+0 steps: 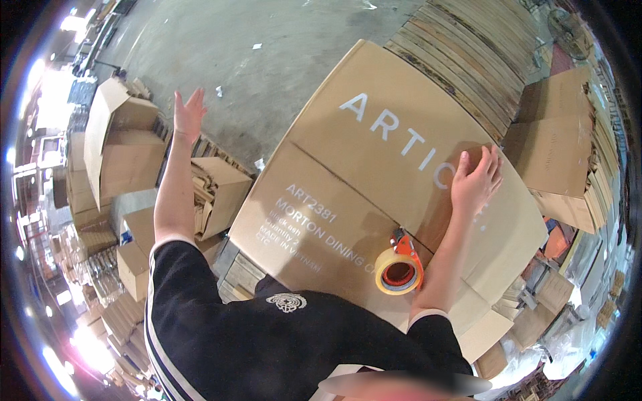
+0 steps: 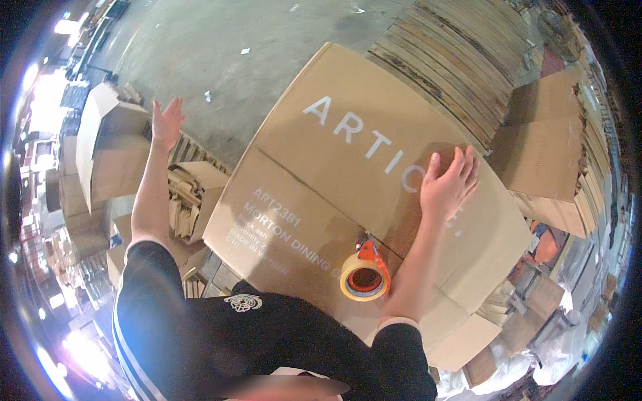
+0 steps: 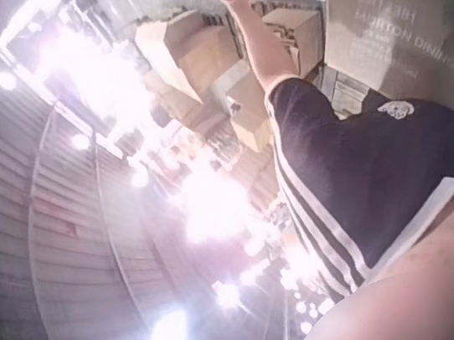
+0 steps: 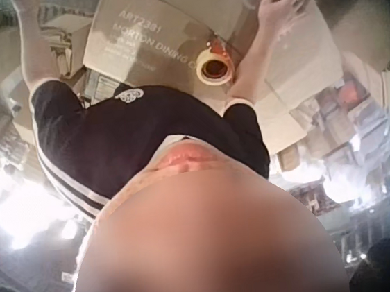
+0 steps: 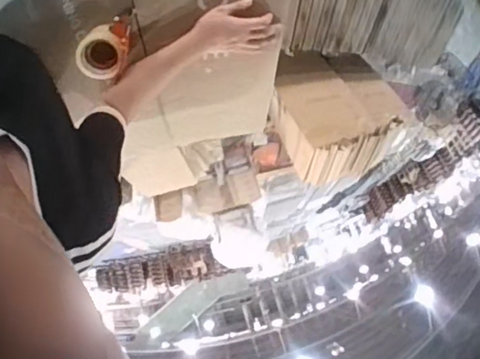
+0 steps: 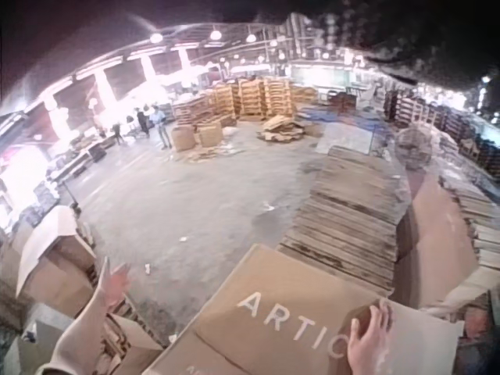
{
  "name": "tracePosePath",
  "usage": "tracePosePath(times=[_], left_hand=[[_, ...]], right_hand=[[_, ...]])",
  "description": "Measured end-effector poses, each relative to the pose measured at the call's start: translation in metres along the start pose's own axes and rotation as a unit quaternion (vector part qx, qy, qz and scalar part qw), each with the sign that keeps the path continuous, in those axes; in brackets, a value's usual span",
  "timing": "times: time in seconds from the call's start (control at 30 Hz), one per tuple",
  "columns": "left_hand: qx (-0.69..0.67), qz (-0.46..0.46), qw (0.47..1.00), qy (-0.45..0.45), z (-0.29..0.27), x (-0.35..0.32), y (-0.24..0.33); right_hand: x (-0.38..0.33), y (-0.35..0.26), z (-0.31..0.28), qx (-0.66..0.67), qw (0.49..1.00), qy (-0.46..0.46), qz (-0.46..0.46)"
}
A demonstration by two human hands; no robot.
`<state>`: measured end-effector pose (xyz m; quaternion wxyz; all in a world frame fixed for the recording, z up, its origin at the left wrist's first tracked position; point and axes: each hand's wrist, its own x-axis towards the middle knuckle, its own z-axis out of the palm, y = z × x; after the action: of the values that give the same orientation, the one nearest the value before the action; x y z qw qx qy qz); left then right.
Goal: The person assembles and seals a cardboard box containing a wrapped item. They place cardboard inserts, fold flaps, and apply packing tape to close the box. The person then flips the box and tapes the bottom seams.
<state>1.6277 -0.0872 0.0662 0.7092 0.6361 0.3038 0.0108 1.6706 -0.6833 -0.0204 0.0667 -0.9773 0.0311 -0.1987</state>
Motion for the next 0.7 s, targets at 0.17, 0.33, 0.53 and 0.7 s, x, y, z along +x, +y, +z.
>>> tracePosePath(times=[0.17, 0.33, 0.53, 0.7], left_hand=[[0.015, 0.042, 0.967, -0.249, 0.171, 0.044, -0.090], [0.424, 0.253, 0.856, -0.155, 0.193, 0.049, -0.055], [0.463, 0.568, 0.676, -0.081, 0.342, 0.041, 0.004], [0.630, 0.320, 0.669, -0.230, 0.431, 0.023, -0.002]], right_hand=[[0.004, -0.011, -0.002, -0.031, 0.999, -0.002, 0.019], [0.007, -0.012, -0.007, 0.009, 1.000, 0.024, -0.005], [0.008, -0.004, -0.003, 0.034, 0.999, 0.013, 0.014], [0.012, -0.010, -0.013, 0.057, 0.998, 0.006, 0.029]])
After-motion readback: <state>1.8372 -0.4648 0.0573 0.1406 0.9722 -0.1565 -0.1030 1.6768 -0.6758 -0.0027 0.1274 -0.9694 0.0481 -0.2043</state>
